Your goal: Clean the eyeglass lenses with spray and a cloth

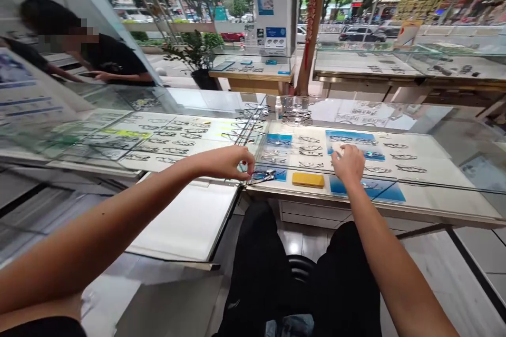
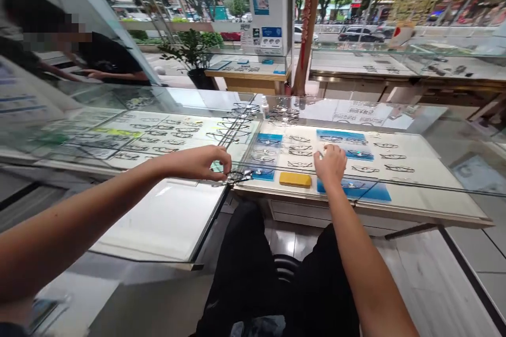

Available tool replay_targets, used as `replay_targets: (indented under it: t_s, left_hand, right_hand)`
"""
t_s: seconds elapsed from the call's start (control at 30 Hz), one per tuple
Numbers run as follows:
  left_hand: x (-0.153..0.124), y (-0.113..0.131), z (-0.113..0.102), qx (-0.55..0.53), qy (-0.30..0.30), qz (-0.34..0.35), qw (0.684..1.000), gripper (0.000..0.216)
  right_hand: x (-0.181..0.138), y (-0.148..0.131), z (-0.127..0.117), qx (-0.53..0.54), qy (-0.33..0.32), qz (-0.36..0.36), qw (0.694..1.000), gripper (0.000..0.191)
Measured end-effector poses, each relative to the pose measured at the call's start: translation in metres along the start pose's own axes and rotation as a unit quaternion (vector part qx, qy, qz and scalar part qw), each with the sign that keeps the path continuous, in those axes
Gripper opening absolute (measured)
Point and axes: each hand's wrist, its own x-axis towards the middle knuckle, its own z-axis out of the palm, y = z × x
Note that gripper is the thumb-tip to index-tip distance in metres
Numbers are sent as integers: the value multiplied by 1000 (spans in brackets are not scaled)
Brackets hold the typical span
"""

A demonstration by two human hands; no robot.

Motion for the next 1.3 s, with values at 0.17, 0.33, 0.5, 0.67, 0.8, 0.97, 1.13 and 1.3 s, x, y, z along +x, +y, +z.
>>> replay_targets:
  t_s: [0.17,0.33,0.5,0.67,0.8,0.97,1.13,1.3]
  left_hand:
    - [-65,-26,41,-65,-68,-73,993,11]
    - [-97,-66,80,-77,-104,-146,981,12]
    - [-90,-114,106,-45,-107,-173,978,15]
    - [-61,-167,125,66,-55,-187,979,12]
    - [-32,-203,133,92,3,-181,979,16]
    - [11,-239,136,106,84,-160,978,17]
    - [43,-263,142,92,135,-114,980,22]
    - [55,-278,152,77,149,-81,982,29]
  right_hand:
    - [0,8,6,-11,8,-9,1000,49]
    - [-1,11,3,-32,3,-3,999,52]
    - [-2,9,2,-48,5,20,999,54]
    - [0,11,6,-54,24,21,998,51]
    - [0,14,8,-42,39,19,998,49]
    - [-2,12,6,-44,33,28,998,54]
    - [-3,12,5,-47,38,21,998,56]
    - [-4,12,4,-55,37,20,998,62]
